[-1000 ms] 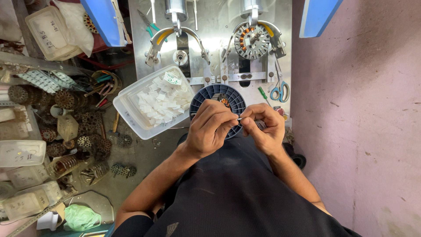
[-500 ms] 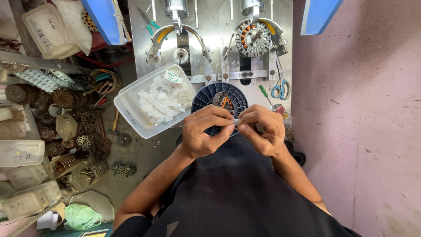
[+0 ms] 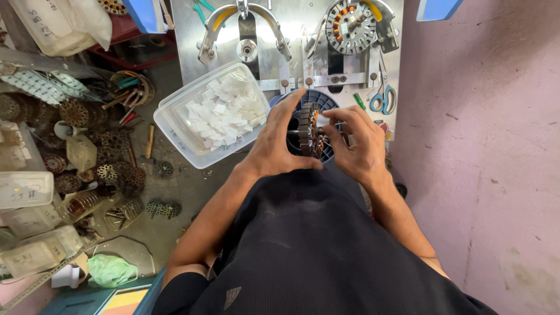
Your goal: The person inserts small white insulating pieces into the slots of a motor stator held in a blue basket. They repeatedly pick pieces from a nearby container and place them into the stator slots by hand.
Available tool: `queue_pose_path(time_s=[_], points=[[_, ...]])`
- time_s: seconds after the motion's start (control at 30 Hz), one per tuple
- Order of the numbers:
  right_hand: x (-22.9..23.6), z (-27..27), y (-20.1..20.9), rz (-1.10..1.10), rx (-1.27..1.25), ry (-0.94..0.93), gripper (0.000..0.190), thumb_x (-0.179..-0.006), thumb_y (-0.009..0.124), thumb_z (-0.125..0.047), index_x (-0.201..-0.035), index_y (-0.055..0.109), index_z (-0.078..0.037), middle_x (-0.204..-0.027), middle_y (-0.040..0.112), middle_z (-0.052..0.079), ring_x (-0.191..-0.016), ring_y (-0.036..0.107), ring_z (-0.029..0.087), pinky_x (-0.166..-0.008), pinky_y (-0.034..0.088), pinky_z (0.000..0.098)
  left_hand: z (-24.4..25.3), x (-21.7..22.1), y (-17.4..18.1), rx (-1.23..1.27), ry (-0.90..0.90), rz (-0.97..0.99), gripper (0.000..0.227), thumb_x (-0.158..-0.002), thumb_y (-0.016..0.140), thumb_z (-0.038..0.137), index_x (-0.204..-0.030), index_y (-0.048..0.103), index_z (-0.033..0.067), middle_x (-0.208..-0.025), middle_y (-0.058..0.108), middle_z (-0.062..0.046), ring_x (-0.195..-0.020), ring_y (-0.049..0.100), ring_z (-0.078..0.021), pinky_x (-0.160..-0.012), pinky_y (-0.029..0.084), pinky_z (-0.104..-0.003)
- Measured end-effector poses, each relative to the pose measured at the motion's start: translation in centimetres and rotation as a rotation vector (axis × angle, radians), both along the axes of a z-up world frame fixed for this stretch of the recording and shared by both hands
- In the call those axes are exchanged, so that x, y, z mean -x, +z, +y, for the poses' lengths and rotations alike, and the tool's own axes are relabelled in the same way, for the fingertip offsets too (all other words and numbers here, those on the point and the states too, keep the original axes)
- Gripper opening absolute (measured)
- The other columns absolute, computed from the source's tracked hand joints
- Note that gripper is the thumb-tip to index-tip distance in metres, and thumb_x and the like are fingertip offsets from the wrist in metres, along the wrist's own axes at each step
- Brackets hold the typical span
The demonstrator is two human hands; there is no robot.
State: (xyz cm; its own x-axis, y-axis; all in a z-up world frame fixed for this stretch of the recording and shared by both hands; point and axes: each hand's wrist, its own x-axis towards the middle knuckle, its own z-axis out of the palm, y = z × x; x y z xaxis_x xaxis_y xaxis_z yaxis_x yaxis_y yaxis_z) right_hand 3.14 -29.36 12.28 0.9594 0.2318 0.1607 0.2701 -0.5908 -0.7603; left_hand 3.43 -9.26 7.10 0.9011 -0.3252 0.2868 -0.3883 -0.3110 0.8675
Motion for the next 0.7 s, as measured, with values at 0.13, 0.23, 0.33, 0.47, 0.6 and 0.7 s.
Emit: queue_pose_path(time_s=[0.13, 0.23, 0.33, 0.47, 0.6, 0.7], points=[[-0.1, 1.0, -0.6, 0.029, 0.003, -0.029, 0.023, -0.092, 0.077, 0.002, -0.113, 0.07, -0.004, -0.095, 0.068, 0.007, -0.062, 0.055, 0.012, -0.056, 0.045, 0.0265, -0.1, -0.1, -1.5, -0.024, -0.083, 0.138, 0.125, -0.057, 0.1, 0.051, -0.154, 0.036, 0.0049, -0.147, 0.055, -0.017, -0.135, 0.057, -0.0369, -0.116, 0.045, -0.047], [-0.1, 1.6, -0.6, -0.011, 0.017, -0.029, 0.019, -0.092, 0.078, 0.0, -0.109, 0.071, -0.005, -0.093, 0.068, 0.005, -0.063, 0.059, 0.01, -0.057, 0.046, 0.0259, -0.3, 0.3, -2.1, 0.059, -0.04, 0.089, 0.117, -0.058, 0.102, 0.045, -0.152, 0.042, 0.0069, -0.147, 0.056, -0.014, -0.137, 0.059, -0.0337, -0.118, 0.048, -0.043], [0.2, 1.8, -0.1, -0.029, 0.046, -0.003, 0.018, -0.088, 0.076, 0.002, -0.104, 0.071, -0.005, -0.091, 0.069, 0.005, -0.062, 0.058, 0.011, -0.055, 0.046, 0.0261, -0.7, 0.9, -2.6, 0.119, 0.026, -0.025, 0.112, -0.062, 0.103, 0.038, -0.151, 0.043, 0.0078, -0.151, 0.054, -0.013, -0.141, 0.057, -0.0328, -0.122, 0.048, -0.043], [0.8, 2.5, 0.4, -0.082, 0.102, -0.003, 0.019, -0.088, 0.075, 0.002, -0.105, 0.071, -0.006, -0.093, 0.068, 0.005, -0.069, 0.062, 0.012, -0.06, 0.049, 0.0254, -1.4, 1.3, -3.2, 0.094, 0.063, -0.088, 0.108, -0.062, 0.099, 0.03, -0.15, 0.043, 0.0078, -0.154, 0.052, -0.014, -0.143, 0.054, -0.0323, -0.123, 0.047, -0.043], [0.6, 1.6, 1.1, 0.207, 0.059, -0.075, 0.033, -0.083, 0.079, -0.001, -0.115, 0.071, -0.005, -0.093, 0.072, 0.004, -0.059, 0.056, 0.007, -0.053, 0.045, 0.0228, -1.5, 1.0, -3.8, 0.089, 0.049, -0.114, 0.11, -0.065, 0.101, 0.032, -0.153, 0.038, 0.01, -0.158, 0.047, -0.012, -0.146, 0.051, -0.0309, -0.126, 0.045, -0.043], [0.1, 0.2, 1.2, 0.41, -0.098, -0.104, 0.034, -0.082, 0.081, -0.004, -0.114, 0.072, -0.006, -0.094, 0.076, 0.001, -0.053, 0.052, 0.003, -0.047, 0.041, 0.0213, -1.3, 1.1, -3.9, 0.095, 0.021, -0.107, 0.118, -0.063, 0.103, 0.038, -0.155, 0.033, 0.0105, -0.158, 0.043, -0.013, -0.147, 0.047, -0.0327, -0.125, 0.042, -0.045]])
